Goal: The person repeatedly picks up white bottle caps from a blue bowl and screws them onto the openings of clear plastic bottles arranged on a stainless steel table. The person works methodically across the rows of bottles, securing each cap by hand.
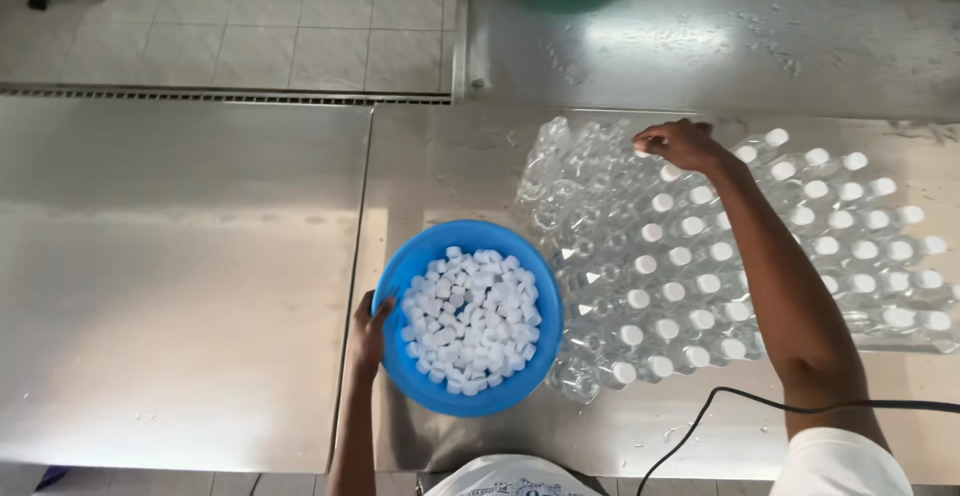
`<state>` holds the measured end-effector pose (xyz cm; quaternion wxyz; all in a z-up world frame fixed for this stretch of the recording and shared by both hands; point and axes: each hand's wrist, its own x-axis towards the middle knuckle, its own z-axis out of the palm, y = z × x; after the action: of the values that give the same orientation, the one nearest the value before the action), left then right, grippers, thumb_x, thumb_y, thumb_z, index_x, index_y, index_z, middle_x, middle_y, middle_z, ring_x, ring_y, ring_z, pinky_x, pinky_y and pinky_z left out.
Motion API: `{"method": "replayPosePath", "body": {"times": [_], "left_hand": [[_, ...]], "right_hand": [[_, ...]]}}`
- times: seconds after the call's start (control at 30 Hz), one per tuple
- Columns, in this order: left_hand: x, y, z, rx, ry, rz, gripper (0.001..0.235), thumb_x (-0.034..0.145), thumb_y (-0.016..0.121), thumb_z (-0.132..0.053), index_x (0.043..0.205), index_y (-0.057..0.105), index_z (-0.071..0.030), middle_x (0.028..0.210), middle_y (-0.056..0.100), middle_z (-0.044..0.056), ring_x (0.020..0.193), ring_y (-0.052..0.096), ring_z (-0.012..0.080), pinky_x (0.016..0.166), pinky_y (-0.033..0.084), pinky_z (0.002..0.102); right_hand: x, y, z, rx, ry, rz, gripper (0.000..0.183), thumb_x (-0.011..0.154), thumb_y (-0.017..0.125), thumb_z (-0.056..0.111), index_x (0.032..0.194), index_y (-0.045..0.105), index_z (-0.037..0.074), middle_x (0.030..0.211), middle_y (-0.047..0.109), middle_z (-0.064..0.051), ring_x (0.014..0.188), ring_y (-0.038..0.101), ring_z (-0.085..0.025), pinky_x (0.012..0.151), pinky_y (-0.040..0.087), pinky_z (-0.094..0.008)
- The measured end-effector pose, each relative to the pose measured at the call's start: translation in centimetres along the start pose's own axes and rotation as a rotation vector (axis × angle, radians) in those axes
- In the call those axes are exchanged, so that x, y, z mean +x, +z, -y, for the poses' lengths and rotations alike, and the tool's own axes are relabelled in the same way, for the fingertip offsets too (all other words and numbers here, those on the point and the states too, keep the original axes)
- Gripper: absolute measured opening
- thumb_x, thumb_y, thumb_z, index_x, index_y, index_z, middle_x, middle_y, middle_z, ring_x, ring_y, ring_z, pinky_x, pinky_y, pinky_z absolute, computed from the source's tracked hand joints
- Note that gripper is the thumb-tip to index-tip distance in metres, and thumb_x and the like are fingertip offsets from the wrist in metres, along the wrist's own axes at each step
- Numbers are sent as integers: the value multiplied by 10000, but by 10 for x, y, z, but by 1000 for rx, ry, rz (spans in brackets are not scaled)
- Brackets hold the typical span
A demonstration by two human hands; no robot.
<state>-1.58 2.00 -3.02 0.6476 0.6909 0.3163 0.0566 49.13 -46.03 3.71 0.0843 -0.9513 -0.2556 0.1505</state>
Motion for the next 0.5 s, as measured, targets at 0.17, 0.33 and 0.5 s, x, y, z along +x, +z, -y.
{"method": "replayPosePath", "body": {"times": [0.17, 0.33, 0.5], "left_hand": [[-1, 8, 5, -67, 41, -47, 374, 943, 735, -316, 1224, 776, -71, 1032, 748, 185, 956, 619, 270, 841, 496, 468], [-1, 11, 2, -78, 88, -21, 322, 952, 745, -283, 1204, 780, -85, 1048, 749, 160, 982, 630, 239, 873, 504, 443], [1, 10, 3, -60, 53, -6, 365, 940, 738, -278, 1253, 777, -94, 1100, 766, 193, 1045, 680, 288, 934, 516, 480]], "right_hand": [[-41, 38, 86, -127, -199, -350, 389, 1082, 671, 578, 1433, 712, 416, 1373, 634, 69, 1286, 579, -268, 1049, 408, -542], [-96, 125, 235, -94, -663, -111, 187, 1086, 652, 332, 1169, 799, 252, 1158, 741, -1, 1094, 695, -262, 934, 548, -472], [-96, 193, 271, 464, -536, 167, 241, 1139, 619, 261, 1150, 789, 90, 1076, 706, -106, 961, 645, -253, 945, 511, -418]]}}
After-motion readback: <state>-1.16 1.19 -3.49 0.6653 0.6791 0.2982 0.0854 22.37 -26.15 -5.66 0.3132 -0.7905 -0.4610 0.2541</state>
